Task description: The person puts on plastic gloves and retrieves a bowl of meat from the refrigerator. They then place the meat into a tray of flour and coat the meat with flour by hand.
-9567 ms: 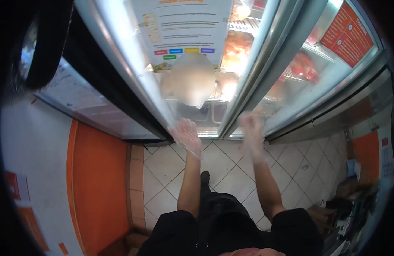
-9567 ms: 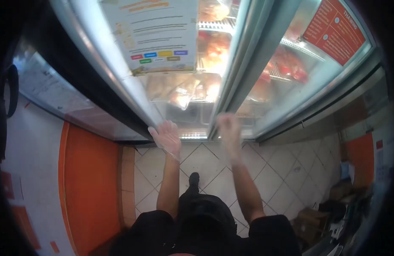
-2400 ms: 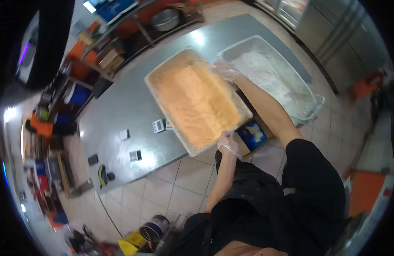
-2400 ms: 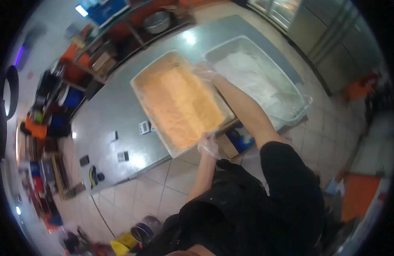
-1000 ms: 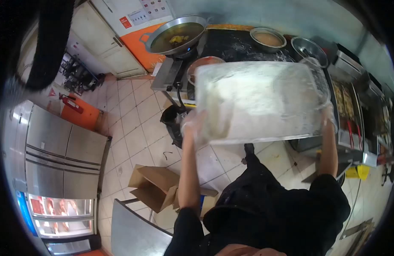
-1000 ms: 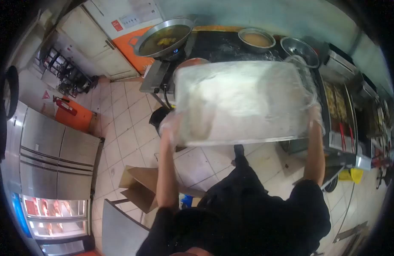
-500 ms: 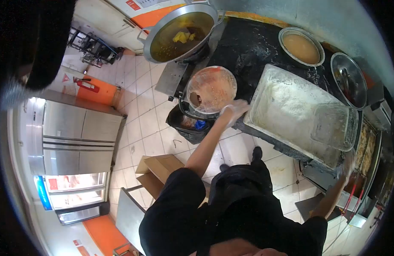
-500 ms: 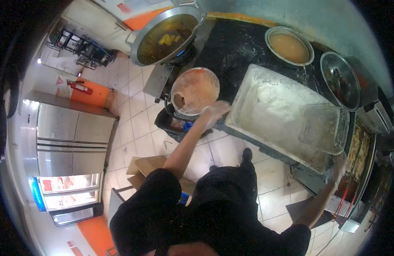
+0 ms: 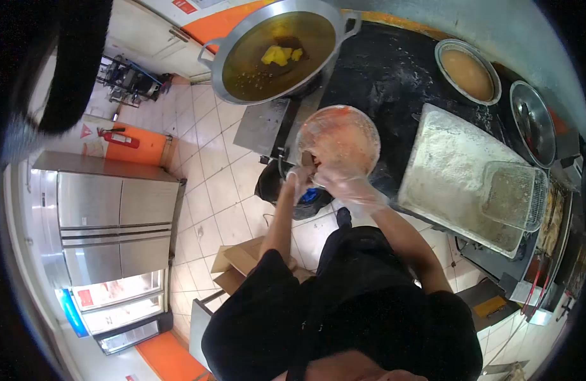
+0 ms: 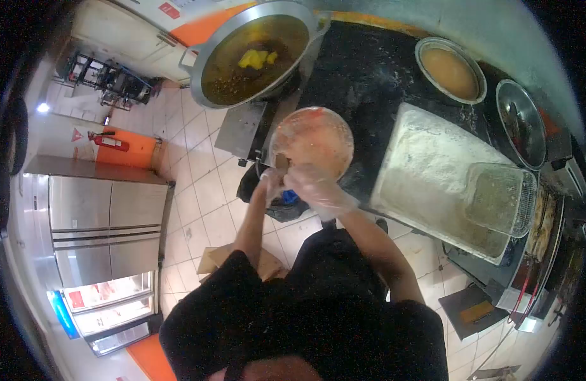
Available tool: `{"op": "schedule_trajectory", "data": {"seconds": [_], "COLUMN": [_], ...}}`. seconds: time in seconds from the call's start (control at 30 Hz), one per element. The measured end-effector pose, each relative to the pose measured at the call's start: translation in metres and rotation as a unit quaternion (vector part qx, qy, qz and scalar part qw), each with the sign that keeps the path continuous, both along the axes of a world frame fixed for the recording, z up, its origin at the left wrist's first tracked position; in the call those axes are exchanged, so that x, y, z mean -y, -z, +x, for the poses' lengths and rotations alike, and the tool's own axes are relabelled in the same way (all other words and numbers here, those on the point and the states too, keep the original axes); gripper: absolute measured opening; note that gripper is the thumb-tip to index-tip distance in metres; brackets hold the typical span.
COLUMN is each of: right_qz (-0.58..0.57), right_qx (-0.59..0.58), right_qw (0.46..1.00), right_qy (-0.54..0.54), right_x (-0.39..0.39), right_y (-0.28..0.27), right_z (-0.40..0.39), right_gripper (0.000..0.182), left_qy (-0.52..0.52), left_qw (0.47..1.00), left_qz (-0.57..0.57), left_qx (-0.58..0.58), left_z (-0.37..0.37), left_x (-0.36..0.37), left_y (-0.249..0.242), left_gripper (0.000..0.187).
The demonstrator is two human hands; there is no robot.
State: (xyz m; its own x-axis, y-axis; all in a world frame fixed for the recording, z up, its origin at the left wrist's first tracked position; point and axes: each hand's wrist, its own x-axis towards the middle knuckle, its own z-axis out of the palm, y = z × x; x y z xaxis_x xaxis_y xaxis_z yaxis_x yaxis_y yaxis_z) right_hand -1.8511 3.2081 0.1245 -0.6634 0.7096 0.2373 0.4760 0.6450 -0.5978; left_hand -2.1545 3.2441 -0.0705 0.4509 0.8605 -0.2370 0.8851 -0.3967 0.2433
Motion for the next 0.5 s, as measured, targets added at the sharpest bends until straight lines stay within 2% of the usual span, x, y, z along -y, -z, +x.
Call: {"op": "schedule_trajectory", "data": {"seconds": [0.03, 0.07, 0.1, 0.17, 0.27, 0.37, 0.4, 0.43, 0.5], "right_qz": [0.055, 0.097, 0.131, 0.176, 0.219, 0.192, 0.188, 0.184, 0.156], "right_qx": [0.055, 0.094, 0.111, 0.102, 0.068, 0.041, 0.021, 0.002, -0.007], "right_qw": [0.996, 0.989, 0.982, 0.973, 0.962, 0.961, 0.959, 0.958, 0.962], "right_qy": [-0.042, -0.065, -0.079, -0.107, -0.146, -0.197, -0.209, -0.221, -0.224], "right_x": [-0.007, -0.011, -0.014, -0.021, -0.029, -0.037, -0.041, -0.047, -0.056], "right_y": [0.022, 0.038, 0.049, 0.057, 0.051, 0.060, 0.058, 0.057, 0.063], "right_z": [-0.028, -0.047, -0.057, -0.066, -0.063, -0.053, -0.044, -0.032, -0.006], "right_gripper": [0.026, 0.024, 0.022, 0.019, 0.019, 0.020, 0.021, 0.023, 0.026], "left_qy": [0.000, -0.100, -0.200, -0.331, -0.423, -0.533, -0.525, -0.516, -0.543], "left_qw": [0.997, 0.995, 0.979, 0.939, 0.889, 0.805, 0.817, 0.827, 0.805], "left_qz": [0.017, 0.006, -0.010, -0.021, 0.006, -0.021, 0.009, 0.041, 0.009], "left_qx": [-0.077, -0.030, 0.018, 0.092, 0.173, 0.261, 0.238, 0.220, 0.240], "left_z": [0.008, 0.021, 0.039, 0.047, 0.041, 0.057, 0.060, 0.061, 0.067], "left_x": [-0.004, -0.006, -0.008, -0.010, -0.016, -0.008, -0.010, -0.013, -0.009], "left_y": [0.016, 0.007, -0.021, -0.024, 0.012, -0.054, -0.060, -0.046, -0.062], "left_gripper": [0.038, 0.036, 0.035, 0.032, 0.034, 0.029, 0.028, 0.027, 0.026]}}
